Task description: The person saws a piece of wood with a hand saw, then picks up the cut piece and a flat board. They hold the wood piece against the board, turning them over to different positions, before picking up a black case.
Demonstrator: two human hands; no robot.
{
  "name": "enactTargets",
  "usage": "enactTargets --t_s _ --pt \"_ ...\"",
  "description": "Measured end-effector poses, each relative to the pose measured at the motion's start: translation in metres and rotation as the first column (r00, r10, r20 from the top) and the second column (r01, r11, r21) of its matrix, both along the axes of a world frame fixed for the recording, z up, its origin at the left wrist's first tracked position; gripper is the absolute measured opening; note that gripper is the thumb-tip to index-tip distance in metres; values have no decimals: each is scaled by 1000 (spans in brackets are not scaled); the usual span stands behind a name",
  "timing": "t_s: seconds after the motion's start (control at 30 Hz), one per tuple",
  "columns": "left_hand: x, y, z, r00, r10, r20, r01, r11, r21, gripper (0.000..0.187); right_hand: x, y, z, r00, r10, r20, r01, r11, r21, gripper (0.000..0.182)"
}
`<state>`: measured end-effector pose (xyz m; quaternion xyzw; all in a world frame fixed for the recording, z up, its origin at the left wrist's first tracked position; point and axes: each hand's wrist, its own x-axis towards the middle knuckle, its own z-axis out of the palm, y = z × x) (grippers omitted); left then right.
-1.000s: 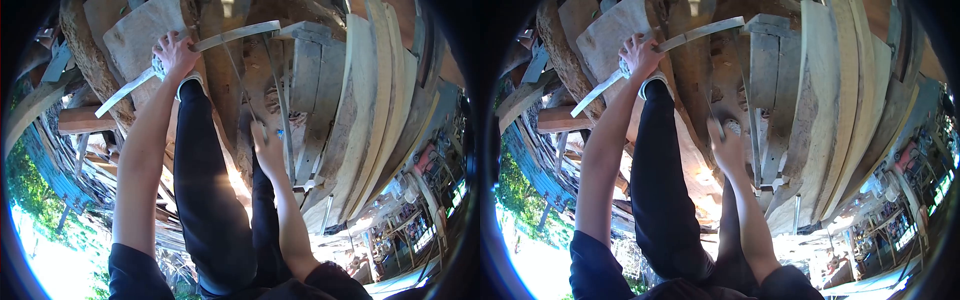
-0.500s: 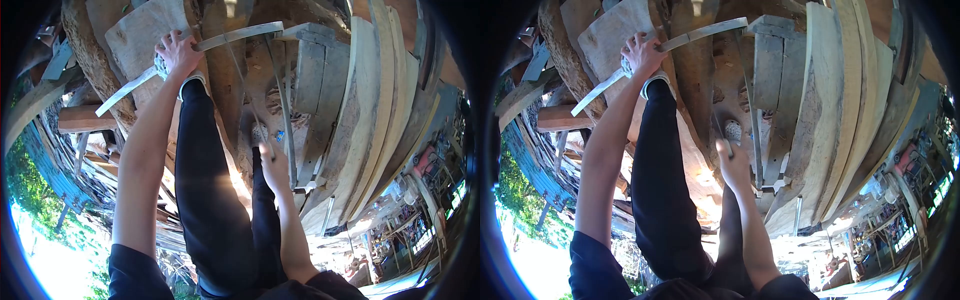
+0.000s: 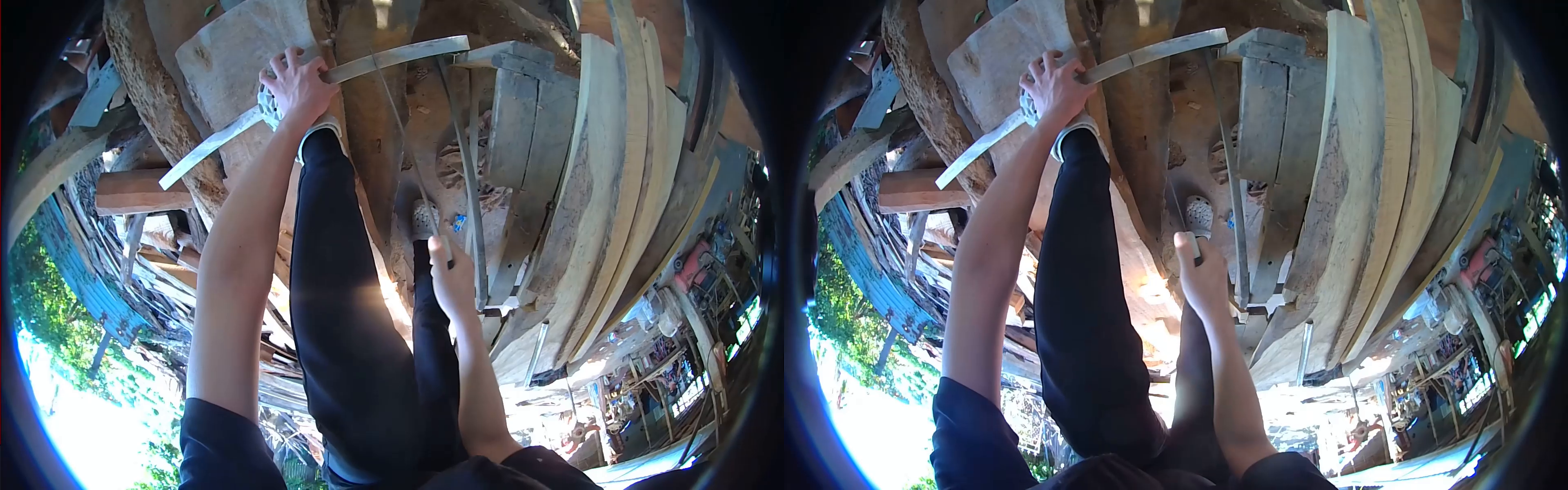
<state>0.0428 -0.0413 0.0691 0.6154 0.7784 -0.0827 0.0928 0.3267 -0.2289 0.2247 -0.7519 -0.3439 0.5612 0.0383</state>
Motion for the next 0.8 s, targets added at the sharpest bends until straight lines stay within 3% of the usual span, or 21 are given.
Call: enactTargets --t_s 0.17,0.27,0.33,0.4,0.47,0.57,0.67,0.8 --pt "4 3 2 1000 9 12 -9 1000 -2 37 -31 87 -68 989 145 -19 -142 984 107 68" --pt "1 6 2 1000 10 10 -10 1000 -7 38 -51 107 -94 993 119 21 -120 987 103 68" --pt "1 4 5 999 7 39 -6 1000 -24 37 -39 73 -66 995 84 -49 -77 987 139 65" --pt "3 6 4 999 19 35 -19 1000 -25 37 -13 12 -46 994 94 53 -104 967 235 60" --pt "-1 3 4 999 26 20 -25 999 -38 37 11 -27 -17 1000 0 -29 4 991 131 54" --pt "1 1 4 1000 -6 24 5 1000 21 38 17 -12 9 996 90 31 -91 995 39 54" --pt "2 6 5 999 22 28 -22 1000 -20 37 10 -4 6 999 35 25 -35 999 -4 55" --pt "2 4 5 1000 17 10 -17 1000 -12 36 5 -3 -4 999 52 4 -53 997 51 57"
